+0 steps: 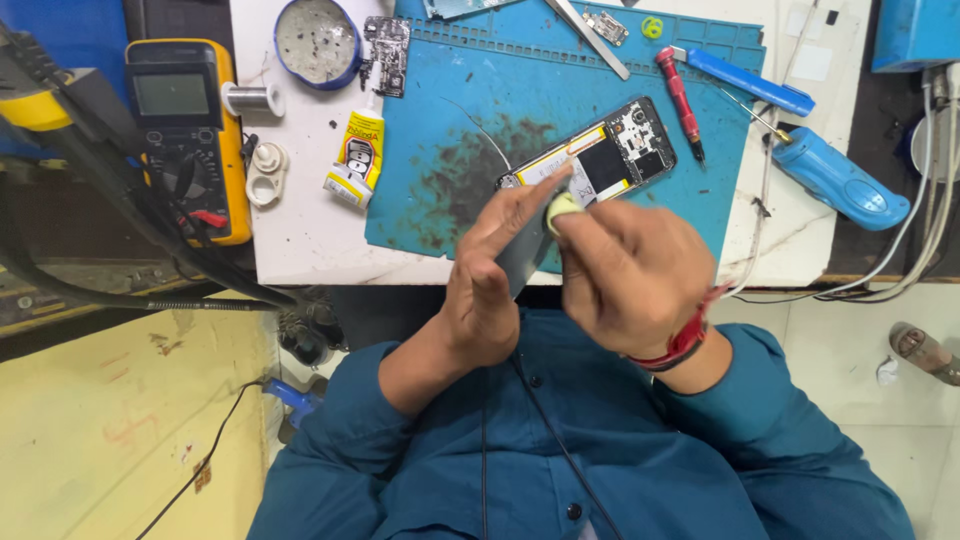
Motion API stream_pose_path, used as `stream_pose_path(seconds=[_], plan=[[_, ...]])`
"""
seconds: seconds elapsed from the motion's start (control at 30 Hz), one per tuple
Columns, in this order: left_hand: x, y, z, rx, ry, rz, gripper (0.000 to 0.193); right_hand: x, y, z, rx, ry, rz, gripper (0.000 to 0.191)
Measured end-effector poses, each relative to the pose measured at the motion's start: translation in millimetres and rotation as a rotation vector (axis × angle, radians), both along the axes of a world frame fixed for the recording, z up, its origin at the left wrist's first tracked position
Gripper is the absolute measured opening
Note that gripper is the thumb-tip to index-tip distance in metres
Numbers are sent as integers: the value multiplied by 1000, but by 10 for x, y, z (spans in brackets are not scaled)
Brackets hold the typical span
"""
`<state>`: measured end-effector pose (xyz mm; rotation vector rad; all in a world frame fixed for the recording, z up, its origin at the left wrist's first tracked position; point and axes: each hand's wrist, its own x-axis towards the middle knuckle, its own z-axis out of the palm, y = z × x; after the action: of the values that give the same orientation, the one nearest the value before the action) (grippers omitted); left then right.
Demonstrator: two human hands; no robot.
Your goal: The person wipes a phone back cover with a cloth, applies adhesive from a yellow tube onto the cover, presses the cover onto the phone body, and wraps rubber bands around the phone to hold it. The person then solders a green circuit board on the work mat with a soldering iron.
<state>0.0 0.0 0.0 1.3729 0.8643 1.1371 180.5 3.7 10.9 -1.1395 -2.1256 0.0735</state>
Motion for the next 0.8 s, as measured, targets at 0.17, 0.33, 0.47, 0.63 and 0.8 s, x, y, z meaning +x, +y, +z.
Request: stream_pose_path(seconds=[0.17,0.33,0.47,0.63,0.8], plan=[[-28,-103,-270,-194,-324,-73,103,75,80,51,-769,826,7,9],[-9,-191,-476,-279,-333,-10,96,-30,24,101,-247,298,49,20],[2,-170,-461,-232,-343,-21,91,-94,28,87,-107,100,41,26],[-10,-158,-197,-193,-345,-48,99,-161,-41,68,-219,218,34,26],[-55,-146,-76,-108,-111,-22,103,-192,-103,54,-353,373,11,22]])
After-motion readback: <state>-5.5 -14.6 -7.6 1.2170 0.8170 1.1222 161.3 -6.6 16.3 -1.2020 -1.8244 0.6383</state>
